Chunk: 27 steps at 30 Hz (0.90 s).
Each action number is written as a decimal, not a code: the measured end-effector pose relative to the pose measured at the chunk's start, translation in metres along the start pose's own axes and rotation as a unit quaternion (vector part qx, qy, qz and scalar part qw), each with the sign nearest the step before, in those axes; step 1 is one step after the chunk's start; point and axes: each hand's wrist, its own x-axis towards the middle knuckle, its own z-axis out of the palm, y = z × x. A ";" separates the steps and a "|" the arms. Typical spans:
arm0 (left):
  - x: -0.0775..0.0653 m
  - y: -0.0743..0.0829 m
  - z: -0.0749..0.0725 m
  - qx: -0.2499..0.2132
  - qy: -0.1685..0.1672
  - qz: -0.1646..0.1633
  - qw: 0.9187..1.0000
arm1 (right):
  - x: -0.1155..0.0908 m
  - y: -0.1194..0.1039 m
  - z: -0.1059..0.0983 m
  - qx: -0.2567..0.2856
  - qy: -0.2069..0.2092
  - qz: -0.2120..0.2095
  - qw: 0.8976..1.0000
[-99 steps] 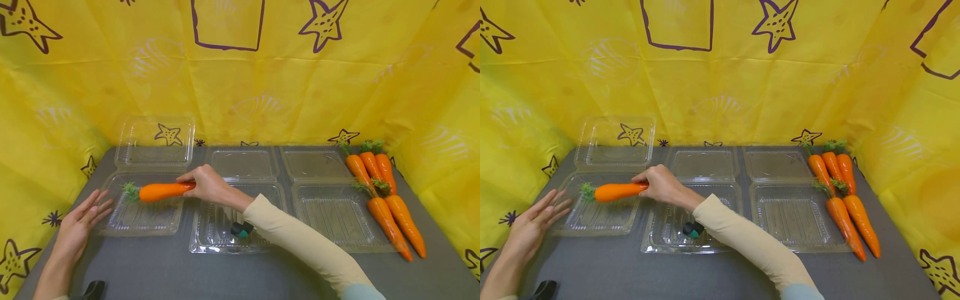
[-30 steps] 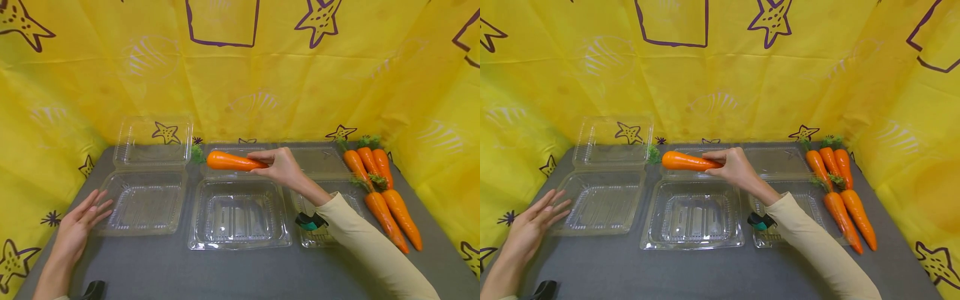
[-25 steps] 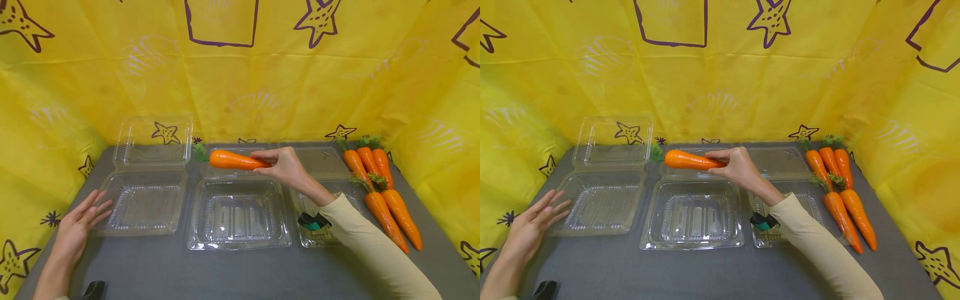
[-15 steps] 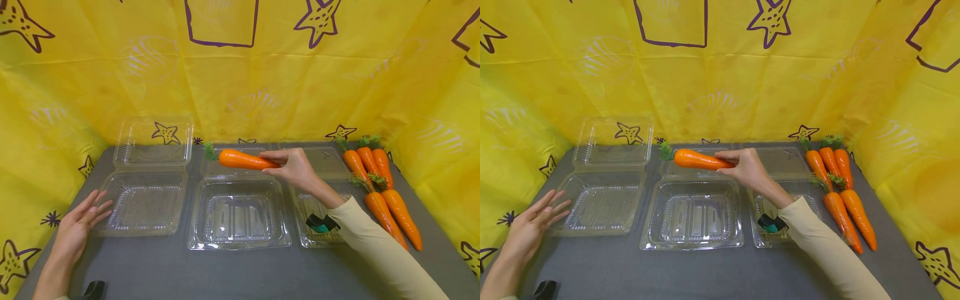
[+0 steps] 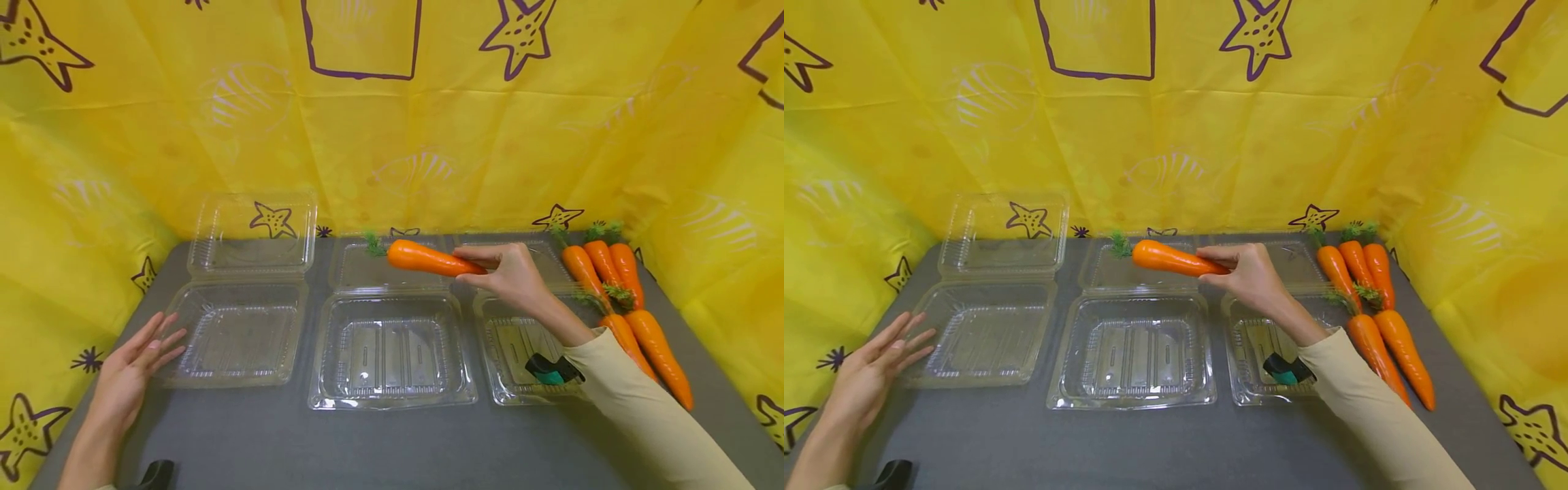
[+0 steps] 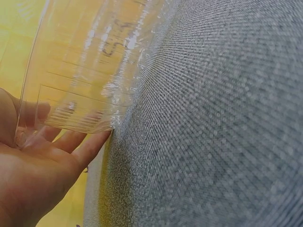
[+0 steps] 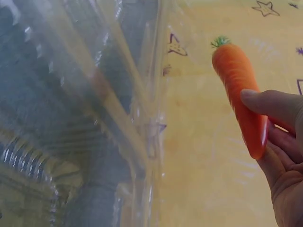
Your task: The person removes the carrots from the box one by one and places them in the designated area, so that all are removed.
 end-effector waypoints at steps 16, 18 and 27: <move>0.000 -0.001 0.003 -0.002 0.001 0.007 1.000 | -0.016 0.011 -0.015 -0.014 0.018 0.033 0.999; 0.000 -0.001 0.002 -0.004 0.001 0.005 1.000 | -0.018 0.013 -0.017 -0.019 0.022 0.033 0.999; -0.002 0.000 0.001 -0.002 0.000 0.002 1.000 | -0.030 0.022 -0.029 -0.042 0.039 0.034 0.998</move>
